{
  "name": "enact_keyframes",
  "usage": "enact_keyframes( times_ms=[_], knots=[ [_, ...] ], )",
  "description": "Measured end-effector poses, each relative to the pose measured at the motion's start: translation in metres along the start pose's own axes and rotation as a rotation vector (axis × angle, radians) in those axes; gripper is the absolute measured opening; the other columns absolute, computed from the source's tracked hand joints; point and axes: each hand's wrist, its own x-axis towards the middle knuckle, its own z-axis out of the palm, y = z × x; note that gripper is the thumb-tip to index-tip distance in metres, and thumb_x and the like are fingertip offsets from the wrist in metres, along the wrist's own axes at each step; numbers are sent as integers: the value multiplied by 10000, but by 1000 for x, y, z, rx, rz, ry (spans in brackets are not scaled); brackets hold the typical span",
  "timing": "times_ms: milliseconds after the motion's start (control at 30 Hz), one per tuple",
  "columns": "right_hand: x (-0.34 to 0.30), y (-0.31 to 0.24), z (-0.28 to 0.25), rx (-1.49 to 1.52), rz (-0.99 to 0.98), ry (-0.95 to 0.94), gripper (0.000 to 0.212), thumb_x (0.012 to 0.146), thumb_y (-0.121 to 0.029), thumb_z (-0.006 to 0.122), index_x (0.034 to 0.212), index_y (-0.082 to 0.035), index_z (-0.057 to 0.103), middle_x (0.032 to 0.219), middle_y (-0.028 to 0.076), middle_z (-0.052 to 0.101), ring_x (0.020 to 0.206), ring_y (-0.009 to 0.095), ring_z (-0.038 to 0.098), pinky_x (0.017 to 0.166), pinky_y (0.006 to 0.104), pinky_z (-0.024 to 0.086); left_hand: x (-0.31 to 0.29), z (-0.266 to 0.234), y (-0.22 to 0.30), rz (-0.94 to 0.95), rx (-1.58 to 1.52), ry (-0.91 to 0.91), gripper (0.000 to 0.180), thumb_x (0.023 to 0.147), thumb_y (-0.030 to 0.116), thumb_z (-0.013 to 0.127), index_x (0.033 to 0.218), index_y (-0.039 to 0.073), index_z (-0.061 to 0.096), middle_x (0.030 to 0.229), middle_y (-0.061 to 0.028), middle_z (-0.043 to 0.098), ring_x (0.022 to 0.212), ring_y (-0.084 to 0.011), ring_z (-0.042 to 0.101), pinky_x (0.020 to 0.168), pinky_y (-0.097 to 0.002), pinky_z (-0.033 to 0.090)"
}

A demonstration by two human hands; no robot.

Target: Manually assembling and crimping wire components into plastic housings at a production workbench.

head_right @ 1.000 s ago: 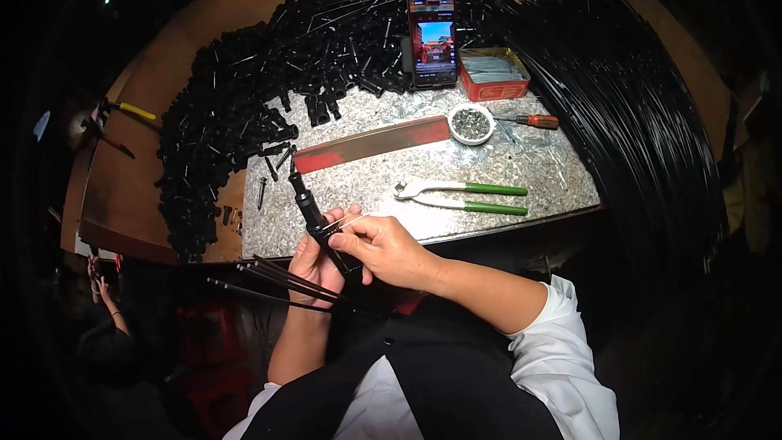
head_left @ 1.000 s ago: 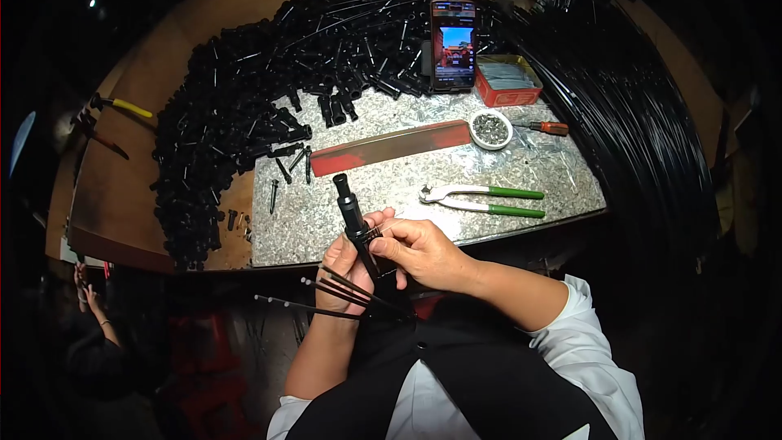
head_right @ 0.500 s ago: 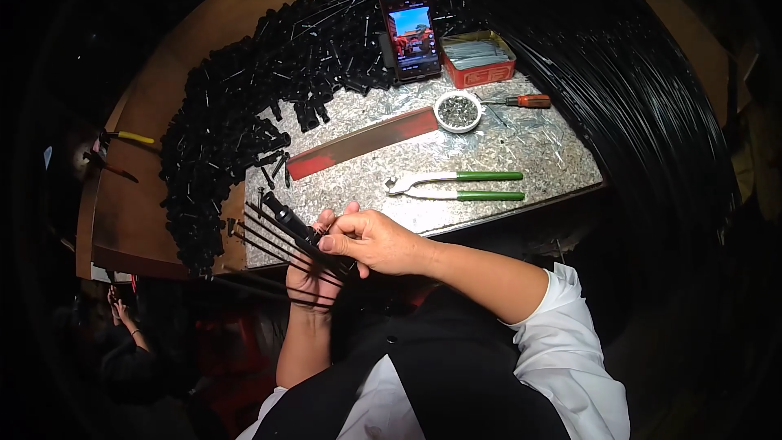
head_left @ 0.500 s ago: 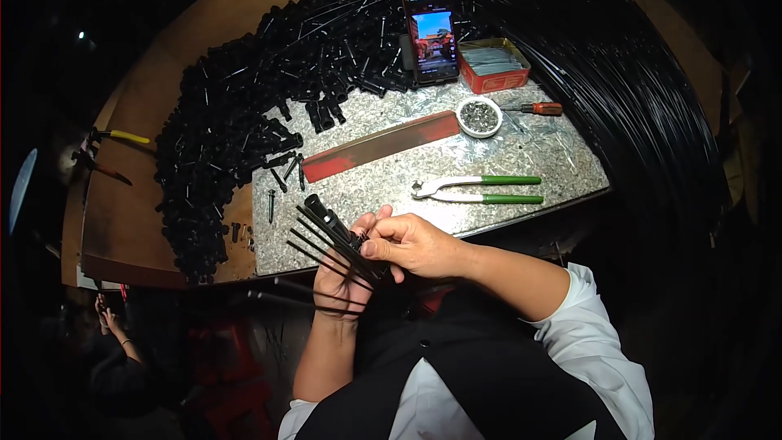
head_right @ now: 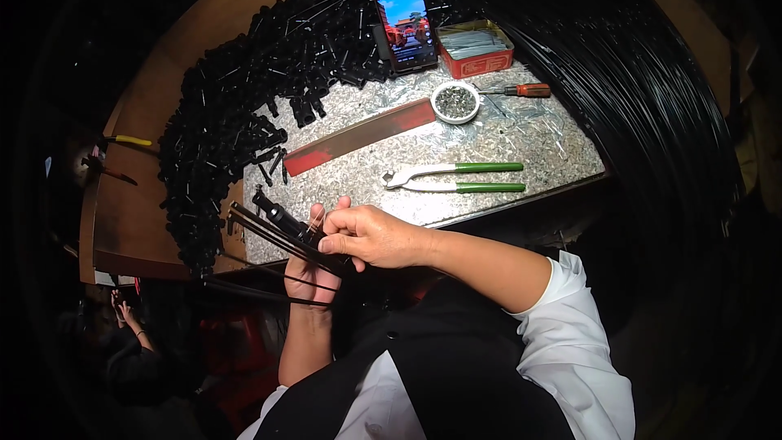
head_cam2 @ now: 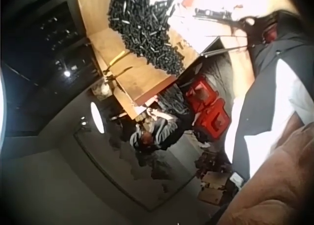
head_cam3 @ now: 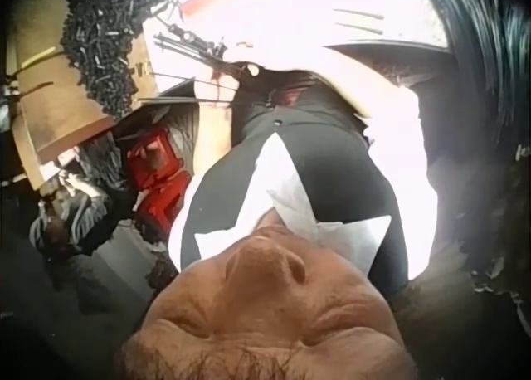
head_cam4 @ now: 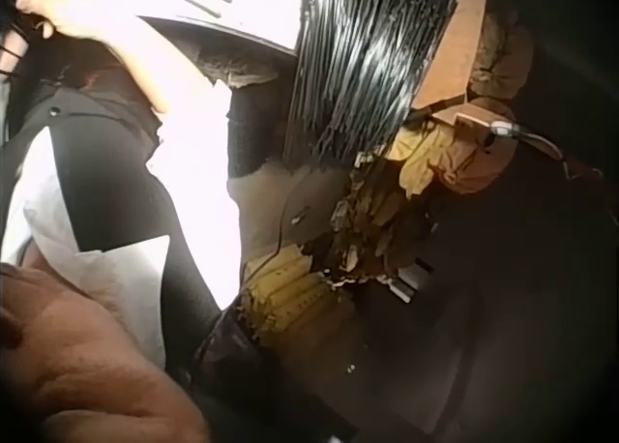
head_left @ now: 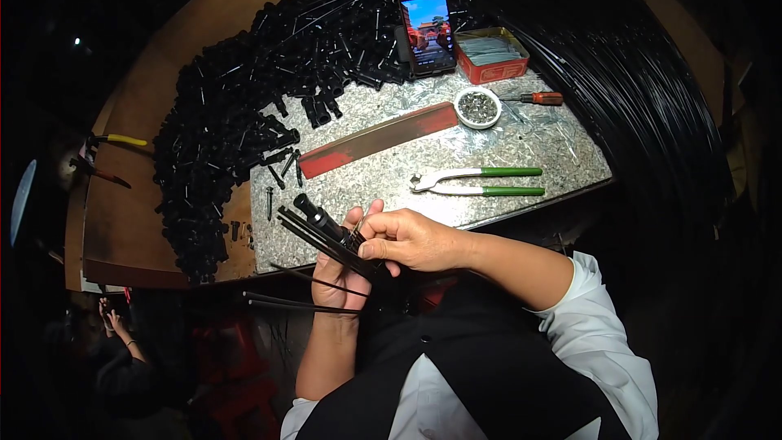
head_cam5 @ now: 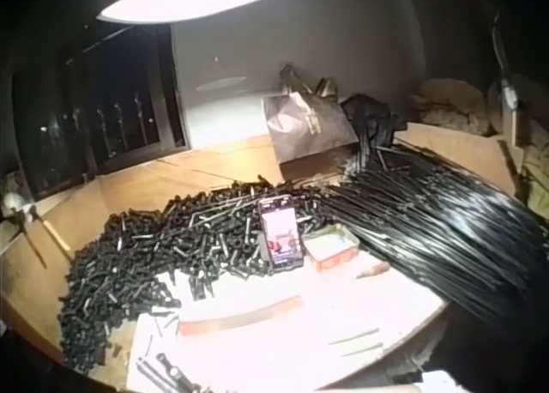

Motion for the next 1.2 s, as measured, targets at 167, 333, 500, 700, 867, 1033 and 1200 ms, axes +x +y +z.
enact_keyframes(
  times_ms=[167, 333, 500, 700, 867, 1033, 1200],
  knots=[
    [2, 5, 0, 16, -28, -22, 170, 942, -211, 546, 920, -46, 577, 702, -15, 528, 535, 54, 501, 499, 201, 389, 2, -4, 4, -41, 87, -85, 576, 879, 269, 594, 1331, -27, 394, 1440, -264, 275, 1293, -389, 357, 939, -500, 462],
    [1, 1, 8, -80, -159, 55, 193, 934, -211, 549, 839, -46, 517, 644, 17, 502, 548, 107, 481, 526, 253, 390, 5, 3, 6, -19, 96, 10, 632, 846, 285, 635, 1315, -46, 369, 1396, -212, 348, 1360, -349, 258, 1117, -468, 254],
    [7, -1, 27, -268, -392, 275, 189, 918, -147, 559, 814, -12, 478, 697, 60, 471, 623, 150, 448, 579, 290, 400, -2, 14, 20, 206, 151, 164, 477, 854, 268, 633, 1200, -25, 483, 1267, -178, 489, 1219, -290, 460, 1028, -400, 395],
    [33, 0, 37, -379, -547, 423, 221, 873, -130, 568, 764, 39, 478, 721, 180, 483, 695, 355, 510, 623, 397, 413, -12, 13, 29, 458, 278, 255, 349, 922, 205, 576, 1160, -46, 528, 1112, -121, 589, 1010, -188, 568, 888, -307, 456],
    [45, 9, 49, -382, -628, 430, 196, 868, -119, 566, 792, 38, 477, 741, 169, 469, 704, 348, 496, 640, 395, 411, -17, 24, 46, 540, 873, 461, 215, 848, 14, 631, 1054, -37, 590, 938, -26, 601, 811, -86, 546, 761, -228, 443],
    [45, 9, 53, -346, -641, 375, 176, 866, -97, 570, 786, 29, 477, 739, 158, 466, 700, 337, 502, 634, 394, 412, -17, 29, 57, 556, 1040, 455, 112, 826, -23, 633, 933, -4, 606, 842, -5, 597, 748, -82, 545, 705, -216, 439],
    [41, 8, 51, -335, -589, 363, 217, 868, -120, 595, 749, 16, 473, 679, 138, 480, 627, 303, 507, 587, 371, 412, -17, 20, 58, 584, 1057, 436, 138, 806, -6, 672, 926, 2, 605, 841, -7, 597, 733, -81, 542, 693, -219, 441]
  ],
)
